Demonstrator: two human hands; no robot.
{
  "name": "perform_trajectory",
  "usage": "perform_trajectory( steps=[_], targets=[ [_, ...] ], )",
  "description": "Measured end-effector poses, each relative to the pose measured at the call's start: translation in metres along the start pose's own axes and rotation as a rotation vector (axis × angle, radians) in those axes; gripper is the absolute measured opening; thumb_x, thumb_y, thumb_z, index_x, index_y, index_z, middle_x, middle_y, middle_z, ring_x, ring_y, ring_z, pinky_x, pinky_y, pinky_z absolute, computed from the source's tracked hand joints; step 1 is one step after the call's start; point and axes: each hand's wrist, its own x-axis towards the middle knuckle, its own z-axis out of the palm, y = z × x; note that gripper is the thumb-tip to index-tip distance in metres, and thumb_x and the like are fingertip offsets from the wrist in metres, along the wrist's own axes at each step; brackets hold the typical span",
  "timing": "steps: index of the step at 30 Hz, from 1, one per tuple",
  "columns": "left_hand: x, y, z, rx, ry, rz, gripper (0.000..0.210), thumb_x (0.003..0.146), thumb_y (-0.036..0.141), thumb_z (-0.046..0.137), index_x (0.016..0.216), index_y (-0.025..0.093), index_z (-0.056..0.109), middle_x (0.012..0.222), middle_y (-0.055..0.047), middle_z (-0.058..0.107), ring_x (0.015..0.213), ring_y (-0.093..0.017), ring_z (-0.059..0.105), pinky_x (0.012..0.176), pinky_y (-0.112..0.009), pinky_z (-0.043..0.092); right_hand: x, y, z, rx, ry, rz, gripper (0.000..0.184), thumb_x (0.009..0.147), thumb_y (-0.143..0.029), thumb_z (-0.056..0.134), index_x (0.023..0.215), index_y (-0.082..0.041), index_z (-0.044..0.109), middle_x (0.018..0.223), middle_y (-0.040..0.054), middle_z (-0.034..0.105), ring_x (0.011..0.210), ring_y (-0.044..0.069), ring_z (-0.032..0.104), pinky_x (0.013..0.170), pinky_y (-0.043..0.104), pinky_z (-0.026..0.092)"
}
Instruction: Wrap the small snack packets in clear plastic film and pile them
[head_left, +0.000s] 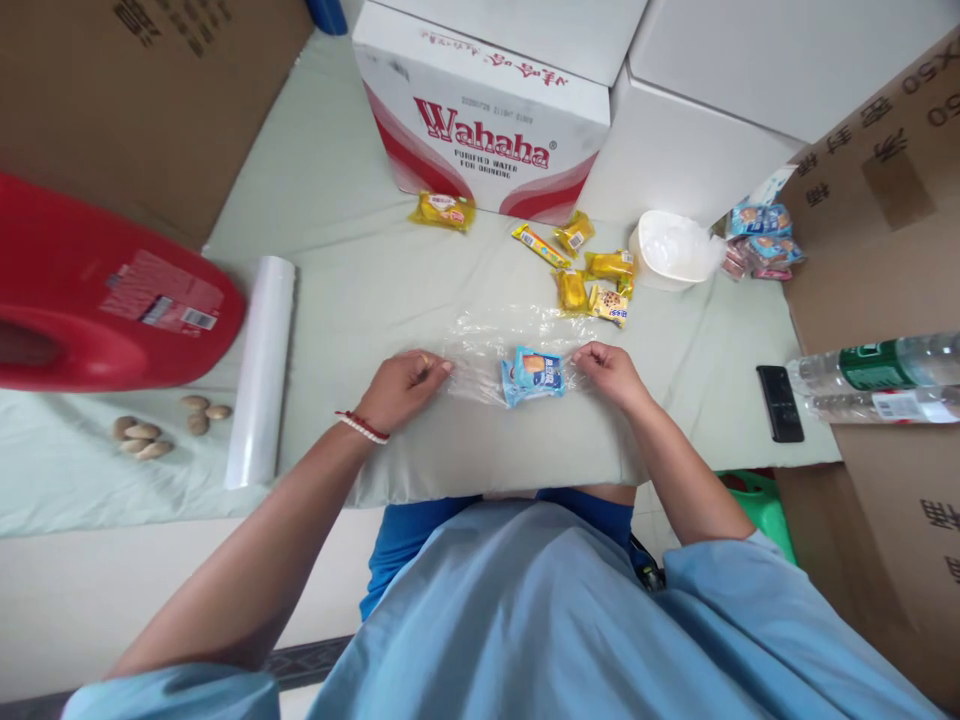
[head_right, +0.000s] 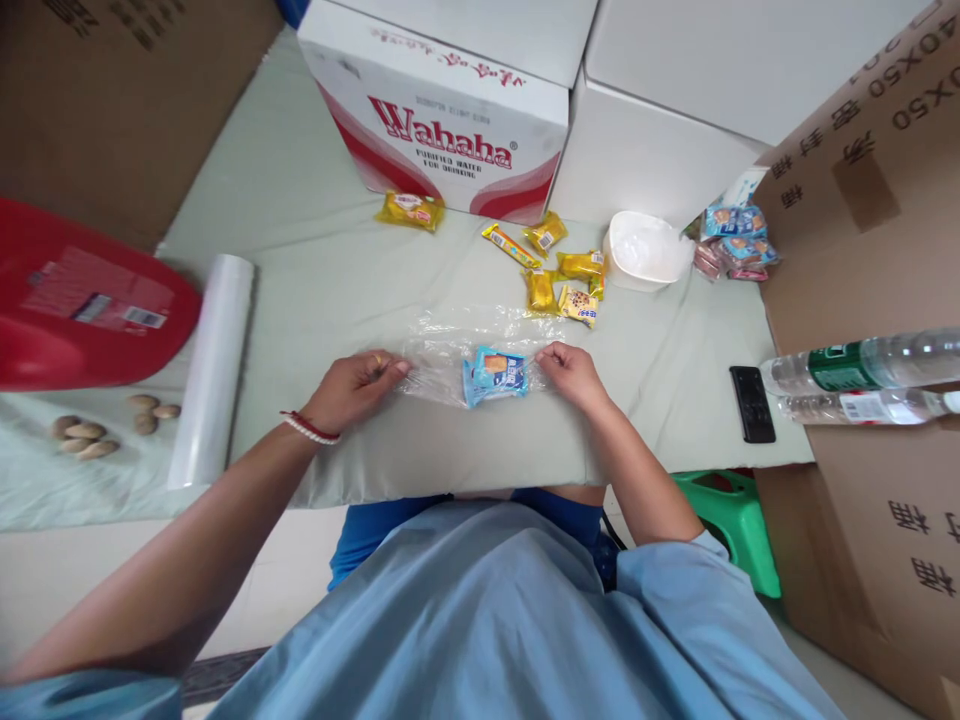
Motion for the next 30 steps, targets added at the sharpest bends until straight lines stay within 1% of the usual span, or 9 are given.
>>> perform_trajectory(
  steps=[4, 9, 12, 14, 16, 21, 23, 26, 30],
  targets=[
    [-0.005, -0.001, 0.008, -0.036, 0.102, -0.084, 0.045, 0.094, 0.055, 0.048, 0.062, 0.023, 0.045, 0.064, -0.001, 0.054, 0.064, -0.017, 0.053, 0.068, -0.032, 0.044, -0.006, 0.008, 0.000, -0.302, 0.028, 0.038, 0.038, 0.092, -0.053, 0.057, 0.072, -0.021, 0.061, 0.063, -0.0014, 0.055, 0.062, 0.015, 0.046, 0.062, 0.028, 0.033],
    [-0.005, 0.001, 0.021, 0.009, 0.174, -0.087, 0.040, 0.092, 0.045, 0.052, 0.060, 0.023, 0.042, 0.070, -0.004, 0.058, 0.068, -0.019, 0.055, 0.072, -0.036, 0.046, -0.006, -0.002, 0.002, -0.589, 0.135, -0.165, 0.033, 0.100, -0.041, 0.050, 0.099, -0.019, 0.075, 0.095, 0.0119, 0.070, 0.091, 0.026, 0.059, 0.083, 0.035, 0.043],
    [-0.003, -0.002, 0.028, 0.091, 0.279, -0.153, 0.029, 0.090, 0.041, 0.054, 0.067, 0.023, 0.051, 0.080, -0.007, 0.061, 0.081, -0.025, 0.060, 0.084, -0.042, 0.051, 0.007, -0.016, 0.007, -0.554, 0.097, -0.243, 0.039, 0.104, -0.044, 0.048, 0.112, -0.018, 0.075, 0.105, 0.0129, 0.072, 0.101, 0.028, 0.060, 0.096, 0.039, 0.042],
    [-0.004, -0.005, 0.029, 0.153, 0.400, -0.197, 0.017, 0.085, 0.038, 0.061, 0.082, 0.021, 0.060, 0.095, -0.011, 0.063, 0.101, -0.032, 0.061, 0.099, -0.050, 0.050, 0.017, -0.025, 0.011, -0.501, -0.021, -0.257, 0.037, 0.102, -0.046, 0.053, 0.114, -0.019, 0.074, 0.107, 0.0104, 0.074, 0.100, 0.026, 0.061, 0.096, 0.038, 0.042],
    [-0.009, -0.006, 0.026, 0.193, 0.524, -0.210, 0.026, 0.078, 0.034, 0.068, 0.098, 0.019, 0.062, 0.111, -0.015, 0.061, 0.117, -0.037, 0.057, 0.108, -0.059, 0.046, 0.026, -0.029, 0.015, -0.474, -0.121, -0.257, 0.033, 0.100, -0.047, 0.058, 0.108, -0.019, 0.075, 0.101, 0.0081, 0.074, 0.094, 0.023, 0.062, 0.091, 0.035, 0.042],
    [-0.042, 0.015, 0.014, 0.346, 0.838, 0.050, 0.032, 0.082, 0.021, 0.068, 0.114, 0.023, 0.060, 0.129, -0.017, 0.056, 0.133, -0.041, 0.049, 0.112, -0.066, 0.037, 0.036, -0.029, 0.020, -0.377, -0.129, -0.131, 0.030, 0.087, -0.044, 0.071, 0.101, -0.018, 0.076, 0.092, 0.0050, 0.071, 0.083, 0.019, 0.059, 0.076, 0.029, 0.041],
    [-0.056, 0.032, 0.020, 0.406, 0.808, 0.292, 0.029, 0.085, 0.016, 0.067, 0.111, 0.027, 0.063, 0.121, -0.012, 0.063, 0.127, -0.037, 0.056, 0.108, -0.061, 0.039, 0.036, -0.028, 0.019, -0.286, -0.139, -0.096, 0.030, 0.084, -0.044, 0.072, 0.097, -0.018, 0.077, 0.088, 0.0039, 0.070, 0.078, 0.018, 0.057, 0.069, 0.028, 0.040],
    [-0.062, 0.057, 0.041, 0.422, 0.514, 0.582, 0.026, 0.090, 0.014, 0.065, 0.110, 0.031, 0.067, 0.117, -0.004, 0.073, 0.119, -0.028, 0.064, 0.101, -0.049, 0.041, 0.036, -0.029, 0.017, -0.153, -0.180, -0.081, 0.029, 0.084, -0.044, 0.067, 0.091, -0.017, 0.076, 0.078, 0.0021, 0.067, 0.071, 0.016, 0.055, 0.064, 0.027, 0.039],
    [-0.038, 0.069, 0.068, 0.377, 0.301, 0.380, 0.032, 0.102, 0.024, 0.052, 0.129, 0.027, 0.068, 0.136, -0.009, 0.071, 0.125, -0.028, 0.061, 0.099, -0.046, 0.040, 0.037, -0.036, 0.017, -0.067, -0.271, -0.079, 0.033, 0.084, -0.049, 0.063, 0.087, -0.017, 0.074, 0.074, 0.0014, 0.066, 0.068, 0.016, 0.055, 0.062, 0.027, 0.040]
  ],
)
